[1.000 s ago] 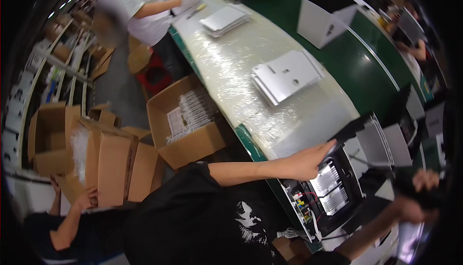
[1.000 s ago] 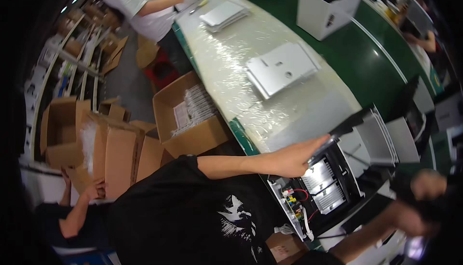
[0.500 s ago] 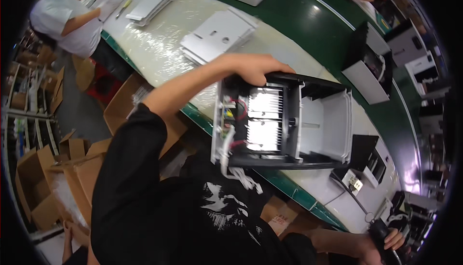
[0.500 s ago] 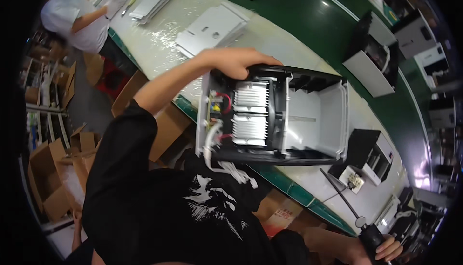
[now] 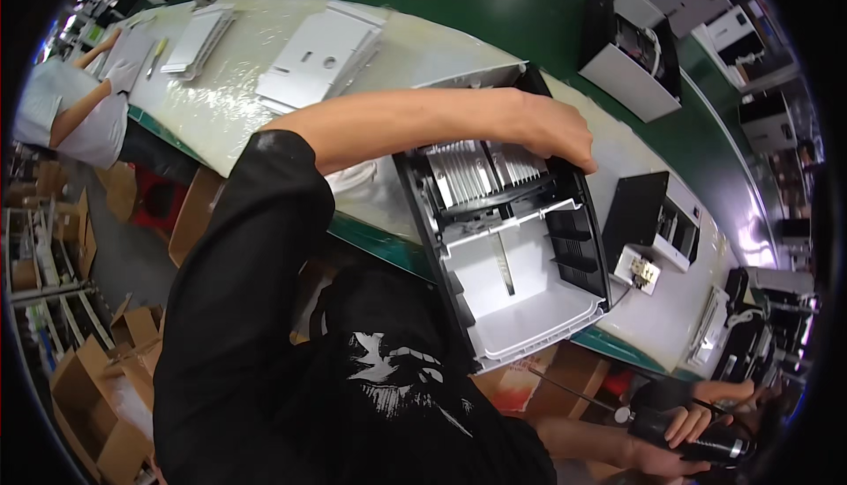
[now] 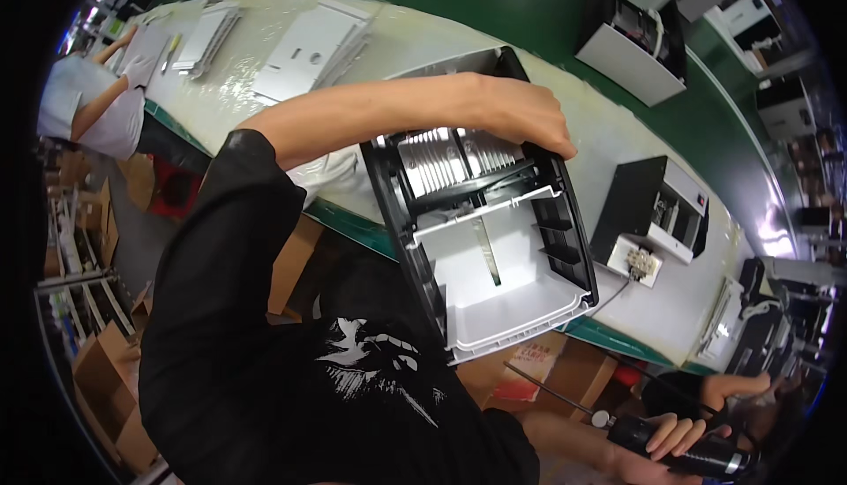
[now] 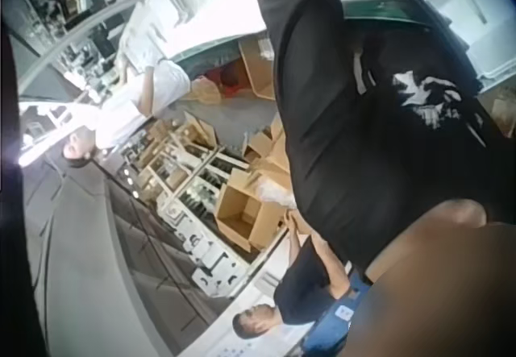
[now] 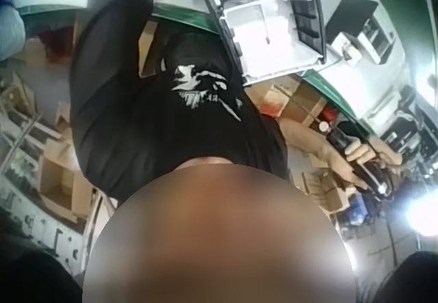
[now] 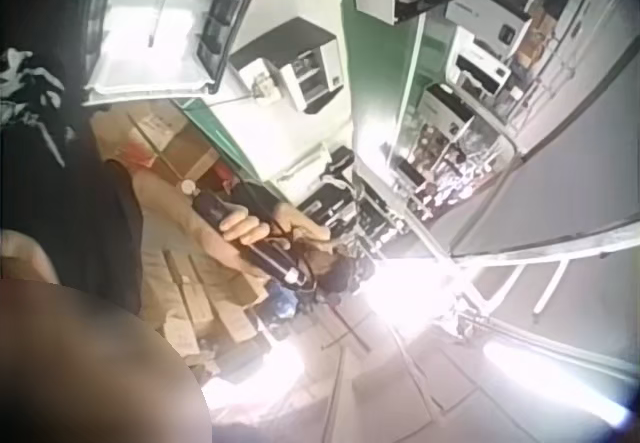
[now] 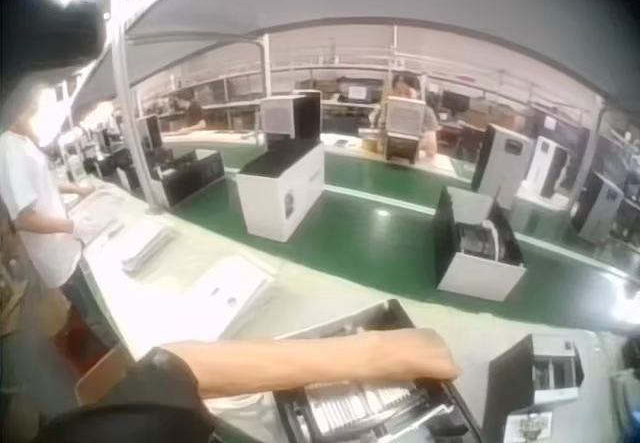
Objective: Assembling plastic panels and internal components of an electronic device housing using an electric screwdriver.
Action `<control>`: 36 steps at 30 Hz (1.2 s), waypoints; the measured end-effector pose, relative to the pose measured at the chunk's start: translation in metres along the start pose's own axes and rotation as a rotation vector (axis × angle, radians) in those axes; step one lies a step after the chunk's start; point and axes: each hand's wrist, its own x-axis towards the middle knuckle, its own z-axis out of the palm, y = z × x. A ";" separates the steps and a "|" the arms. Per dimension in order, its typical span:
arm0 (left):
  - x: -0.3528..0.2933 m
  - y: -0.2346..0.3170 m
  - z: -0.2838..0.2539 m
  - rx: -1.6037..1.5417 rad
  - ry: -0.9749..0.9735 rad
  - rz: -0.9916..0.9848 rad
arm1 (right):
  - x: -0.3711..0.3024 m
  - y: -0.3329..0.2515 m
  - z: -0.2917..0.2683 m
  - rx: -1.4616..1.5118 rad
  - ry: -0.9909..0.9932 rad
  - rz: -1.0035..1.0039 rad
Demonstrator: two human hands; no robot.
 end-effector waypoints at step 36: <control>-0.058 0.152 0.027 -0.941 1.028 -1.107 | 0.069 0.041 -0.081 -0.806 0.140 -0.372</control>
